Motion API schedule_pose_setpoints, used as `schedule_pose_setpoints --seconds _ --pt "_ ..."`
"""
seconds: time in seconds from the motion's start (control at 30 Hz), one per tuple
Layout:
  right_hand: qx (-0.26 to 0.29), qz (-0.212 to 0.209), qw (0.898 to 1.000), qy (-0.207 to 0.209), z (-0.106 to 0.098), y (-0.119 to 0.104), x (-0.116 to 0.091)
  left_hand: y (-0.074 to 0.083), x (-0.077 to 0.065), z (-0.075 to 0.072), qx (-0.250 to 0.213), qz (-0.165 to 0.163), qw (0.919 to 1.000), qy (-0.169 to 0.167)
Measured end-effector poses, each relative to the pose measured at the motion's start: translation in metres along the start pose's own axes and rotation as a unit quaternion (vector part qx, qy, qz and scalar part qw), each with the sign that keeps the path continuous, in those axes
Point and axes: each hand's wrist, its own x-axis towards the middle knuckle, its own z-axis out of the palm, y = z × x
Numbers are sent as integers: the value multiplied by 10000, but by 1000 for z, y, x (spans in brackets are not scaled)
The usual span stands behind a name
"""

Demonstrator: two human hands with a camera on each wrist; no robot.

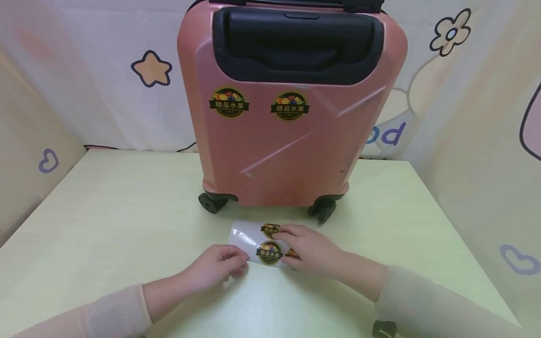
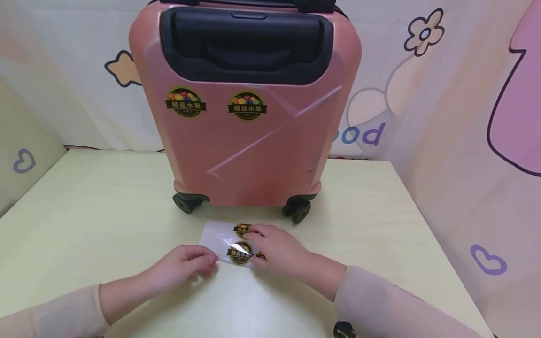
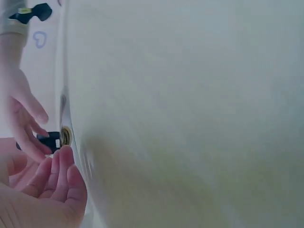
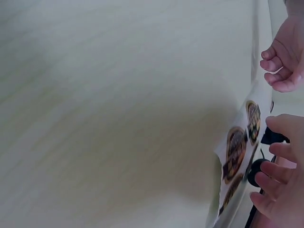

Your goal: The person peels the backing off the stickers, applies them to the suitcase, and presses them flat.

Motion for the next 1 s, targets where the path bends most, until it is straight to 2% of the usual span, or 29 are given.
schedule_pose_setpoints --seconds 0.07,0.2,0.4,0.5,0.83,1.0 --pt "-146 -124 9998 78 3 -1 2 -1 -2 2 -461 -276 9985 -125" --pt "-275 -188 9994 61 8 -4 4 -3 -7 8 -1231 -775 9890 -272" --pt "-194 2 9996 -199 14 -7 4 0 -15 14 -1978 -1059 9737 -393" --pt "-286 5 9995 -134 17 -6 4 2 -16 18 -2194 -1119 9683 -424" --pt "-669 -224 9974 140 18 -3 3 1 -14 25 -2501 -1064 9607 -569" --pt "-529 -261 9975 381 15 -2 1 3 -10 30 -2644 -1144 9562 -516"
